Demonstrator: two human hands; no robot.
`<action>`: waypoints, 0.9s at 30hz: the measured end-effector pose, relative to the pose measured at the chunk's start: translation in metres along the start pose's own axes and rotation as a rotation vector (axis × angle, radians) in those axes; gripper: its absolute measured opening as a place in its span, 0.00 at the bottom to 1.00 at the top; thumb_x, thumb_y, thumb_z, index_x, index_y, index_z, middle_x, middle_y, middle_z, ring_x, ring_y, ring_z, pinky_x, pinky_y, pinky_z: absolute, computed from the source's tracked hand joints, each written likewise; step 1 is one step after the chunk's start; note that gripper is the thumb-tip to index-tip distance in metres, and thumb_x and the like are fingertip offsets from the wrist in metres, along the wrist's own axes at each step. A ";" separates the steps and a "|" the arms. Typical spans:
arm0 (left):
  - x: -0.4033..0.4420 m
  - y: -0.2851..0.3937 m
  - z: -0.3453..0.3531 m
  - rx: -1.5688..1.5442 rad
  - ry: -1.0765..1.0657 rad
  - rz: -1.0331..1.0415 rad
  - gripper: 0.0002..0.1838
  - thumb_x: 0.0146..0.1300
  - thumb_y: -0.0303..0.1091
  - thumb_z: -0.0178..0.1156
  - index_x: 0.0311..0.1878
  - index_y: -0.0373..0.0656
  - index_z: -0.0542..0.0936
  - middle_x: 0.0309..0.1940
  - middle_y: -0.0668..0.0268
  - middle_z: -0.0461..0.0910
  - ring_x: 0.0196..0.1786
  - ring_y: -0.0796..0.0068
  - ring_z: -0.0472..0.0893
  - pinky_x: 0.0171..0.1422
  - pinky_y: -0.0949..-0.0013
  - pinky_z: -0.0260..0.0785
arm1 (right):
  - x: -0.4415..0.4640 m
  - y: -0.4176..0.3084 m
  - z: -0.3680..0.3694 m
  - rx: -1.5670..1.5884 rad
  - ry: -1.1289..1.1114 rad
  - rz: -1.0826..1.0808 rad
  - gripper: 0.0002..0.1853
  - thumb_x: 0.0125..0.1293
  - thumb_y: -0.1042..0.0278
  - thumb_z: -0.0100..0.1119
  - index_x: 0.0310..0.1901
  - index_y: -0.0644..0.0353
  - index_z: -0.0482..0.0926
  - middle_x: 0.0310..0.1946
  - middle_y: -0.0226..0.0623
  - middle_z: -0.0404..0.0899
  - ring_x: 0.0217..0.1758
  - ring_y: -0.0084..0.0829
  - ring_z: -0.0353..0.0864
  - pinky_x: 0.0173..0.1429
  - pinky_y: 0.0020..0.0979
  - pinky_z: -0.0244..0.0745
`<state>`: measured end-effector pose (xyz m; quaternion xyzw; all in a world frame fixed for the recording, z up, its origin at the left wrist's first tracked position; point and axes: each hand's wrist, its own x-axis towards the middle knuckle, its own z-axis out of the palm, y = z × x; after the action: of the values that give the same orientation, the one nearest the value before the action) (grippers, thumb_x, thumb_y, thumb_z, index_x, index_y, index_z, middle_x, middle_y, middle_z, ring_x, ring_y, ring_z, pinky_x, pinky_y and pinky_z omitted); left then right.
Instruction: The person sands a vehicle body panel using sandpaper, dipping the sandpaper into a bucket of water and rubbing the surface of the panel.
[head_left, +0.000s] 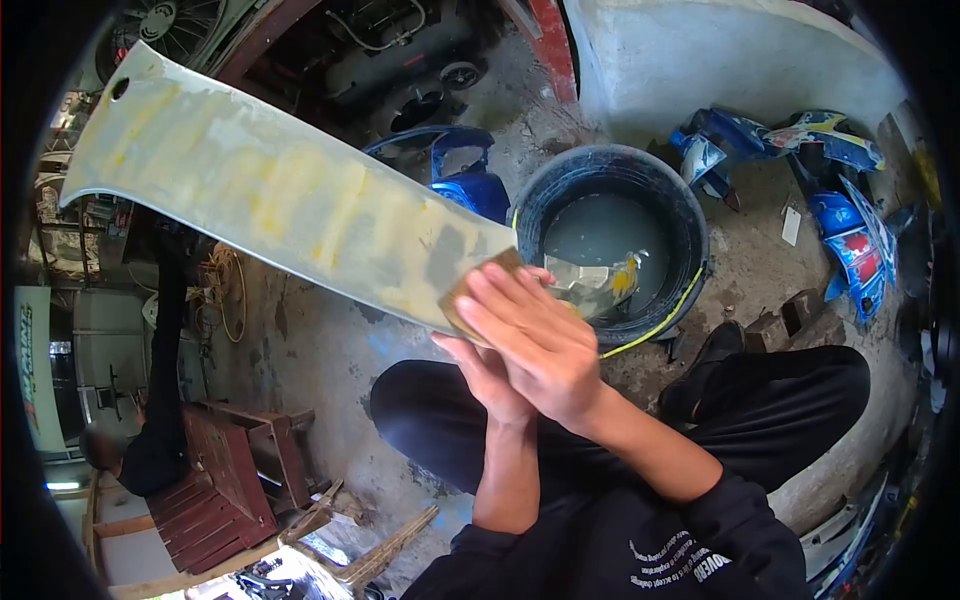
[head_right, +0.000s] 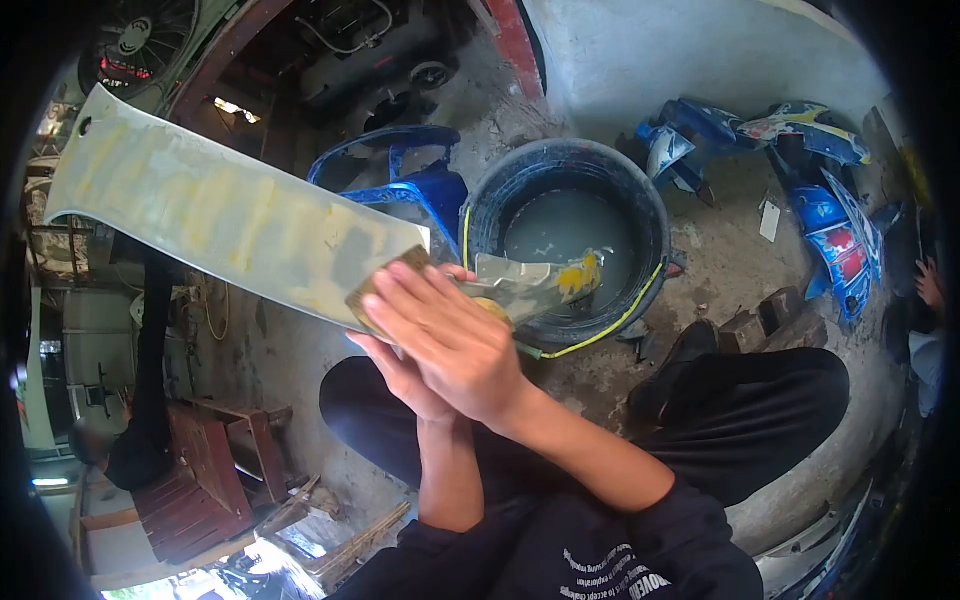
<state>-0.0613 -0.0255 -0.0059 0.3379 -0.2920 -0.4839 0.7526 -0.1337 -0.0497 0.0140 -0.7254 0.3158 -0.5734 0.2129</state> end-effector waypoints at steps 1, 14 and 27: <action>-0.001 0.002 0.005 -0.043 0.037 -0.030 0.49 0.74 0.75 0.24 0.75 0.39 0.63 0.61 0.48 0.74 0.61 0.52 0.75 0.70 0.54 0.66 | 0.010 -0.007 0.002 0.050 0.039 0.031 0.21 0.61 0.79 0.68 0.57 0.55 0.87 0.58 0.37 0.86 0.66 0.36 0.83 0.73 0.41 0.76; 0.009 0.011 -0.014 -0.133 0.209 0.098 0.53 0.65 0.84 0.32 0.78 0.49 0.59 0.49 0.51 0.80 0.50 0.56 0.80 0.62 0.51 0.74 | -0.104 0.077 -0.036 -0.122 -0.173 0.264 0.23 0.64 0.83 0.61 0.60 0.57 0.85 0.63 0.43 0.82 0.71 0.40 0.78 0.76 0.48 0.69; 0.006 0.020 -0.016 -0.014 0.417 0.124 0.47 0.69 0.79 0.42 0.77 0.51 0.59 0.47 0.58 0.78 0.51 0.61 0.79 0.61 0.52 0.73 | -0.085 0.071 -0.017 -0.059 0.112 0.487 0.21 0.65 0.83 0.61 0.59 0.61 0.84 0.63 0.46 0.81 0.74 0.44 0.74 0.80 0.48 0.63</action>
<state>-0.0359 -0.0214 0.0008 0.4068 -0.1471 -0.3584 0.8273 -0.1777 -0.0391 -0.0887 -0.6007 0.5091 -0.5352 0.3058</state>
